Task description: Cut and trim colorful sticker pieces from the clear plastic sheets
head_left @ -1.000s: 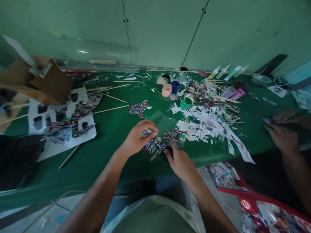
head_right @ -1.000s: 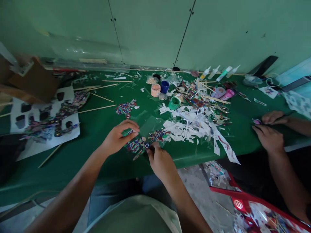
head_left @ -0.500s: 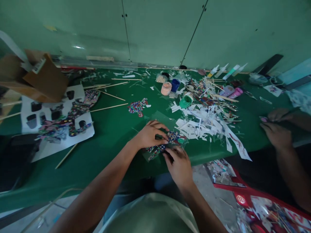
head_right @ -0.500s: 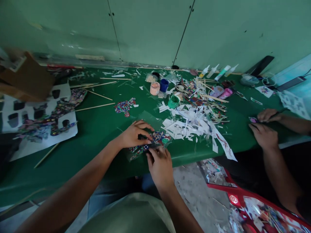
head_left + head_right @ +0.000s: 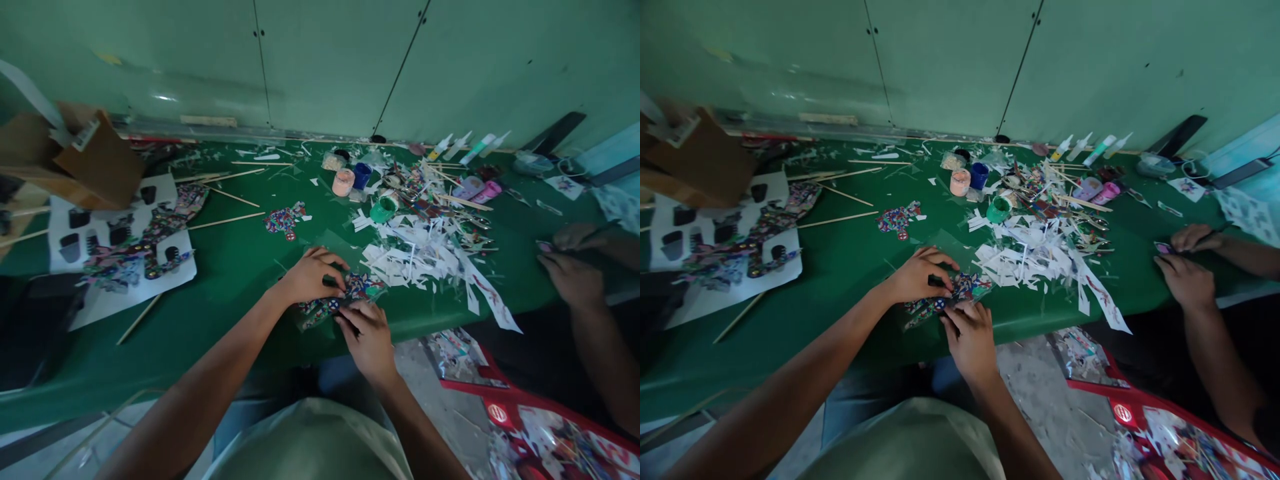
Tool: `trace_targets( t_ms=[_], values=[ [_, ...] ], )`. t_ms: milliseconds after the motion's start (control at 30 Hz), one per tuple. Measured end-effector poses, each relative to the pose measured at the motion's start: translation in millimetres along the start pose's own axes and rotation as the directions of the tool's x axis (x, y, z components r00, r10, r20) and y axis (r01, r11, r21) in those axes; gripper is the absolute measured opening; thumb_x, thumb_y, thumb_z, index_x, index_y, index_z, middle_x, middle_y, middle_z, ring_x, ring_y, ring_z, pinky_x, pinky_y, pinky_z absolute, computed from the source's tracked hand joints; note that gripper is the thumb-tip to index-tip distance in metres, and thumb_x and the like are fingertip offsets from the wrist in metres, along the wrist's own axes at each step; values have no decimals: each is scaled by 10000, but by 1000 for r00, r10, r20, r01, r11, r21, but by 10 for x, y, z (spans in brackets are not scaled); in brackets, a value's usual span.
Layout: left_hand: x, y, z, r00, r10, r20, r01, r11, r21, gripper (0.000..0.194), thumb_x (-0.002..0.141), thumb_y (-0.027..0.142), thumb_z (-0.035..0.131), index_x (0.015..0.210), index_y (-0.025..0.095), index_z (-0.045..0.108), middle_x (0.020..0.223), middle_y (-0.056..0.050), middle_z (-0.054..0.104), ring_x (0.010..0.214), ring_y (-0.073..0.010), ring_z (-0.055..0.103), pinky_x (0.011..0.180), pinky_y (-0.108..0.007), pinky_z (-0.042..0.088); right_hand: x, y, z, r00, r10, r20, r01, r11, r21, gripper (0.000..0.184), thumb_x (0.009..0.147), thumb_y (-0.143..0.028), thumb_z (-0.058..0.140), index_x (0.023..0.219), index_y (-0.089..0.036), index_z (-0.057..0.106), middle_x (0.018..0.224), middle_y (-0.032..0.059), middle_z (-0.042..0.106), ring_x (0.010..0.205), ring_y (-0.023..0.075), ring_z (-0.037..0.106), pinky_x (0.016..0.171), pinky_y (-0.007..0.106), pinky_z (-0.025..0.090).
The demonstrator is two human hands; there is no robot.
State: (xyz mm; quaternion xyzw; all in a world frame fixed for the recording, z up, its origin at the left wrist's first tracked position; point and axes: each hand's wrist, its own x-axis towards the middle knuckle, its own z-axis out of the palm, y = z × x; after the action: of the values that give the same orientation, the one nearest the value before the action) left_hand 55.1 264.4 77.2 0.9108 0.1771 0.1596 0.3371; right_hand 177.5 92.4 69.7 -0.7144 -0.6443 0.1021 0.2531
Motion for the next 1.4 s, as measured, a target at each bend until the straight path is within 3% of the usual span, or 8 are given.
trace_targets(
  t_ms=[333,633,1000,1200,1400],
  values=[
    [12,-23,36,1000,-12,-17,13,1000,19,78,678,298,783,744,324,749,1177,57,659,1108,-223,531,1033,-430,299,-3,-50,-6,1000,-26,6,26,999,19,165,874,-236,618,992,-226,734,878,40,670,857,193,557,754,329,372],
    [11,-19,11,1000,-27,-12,27,999,-28,145,685,380,768,755,261,724,1176,23,654,1076,-222,555,1059,-436,269,-38,9,54,993,-88,-75,95,991,99,158,848,-206,651,982,-209,735,860,39,656,852,187,565,751,329,367],
    [-7,-3,20,996,-4,-88,-1,998,-60,142,719,372,738,789,252,709,1102,8,676,1030,-206,577,1034,-412,295,-21,-99,80,997,14,-81,-7,997,82,162,873,-237,621,985,-226,737,886,38,668,847,190,564,748,334,342],
    [6,-7,-1,997,-39,-69,32,995,-91,204,688,383,764,826,245,704,1128,-5,673,1058,-224,577,1010,-413,313,-60,-32,106,986,-103,-129,116,988,100,177,902,-243,577,999,-205,719,870,46,651,853,184,562,753,331,351],
    [9,-4,0,998,-38,-46,35,997,-61,197,680,368,771,824,255,697,1134,19,668,1079,-213,581,1068,-425,257,-64,-69,80,984,-154,-89,164,980,115,169,899,-227,580,1012,-221,706,851,28,648,819,171,546,754,334,342]
  ],
)
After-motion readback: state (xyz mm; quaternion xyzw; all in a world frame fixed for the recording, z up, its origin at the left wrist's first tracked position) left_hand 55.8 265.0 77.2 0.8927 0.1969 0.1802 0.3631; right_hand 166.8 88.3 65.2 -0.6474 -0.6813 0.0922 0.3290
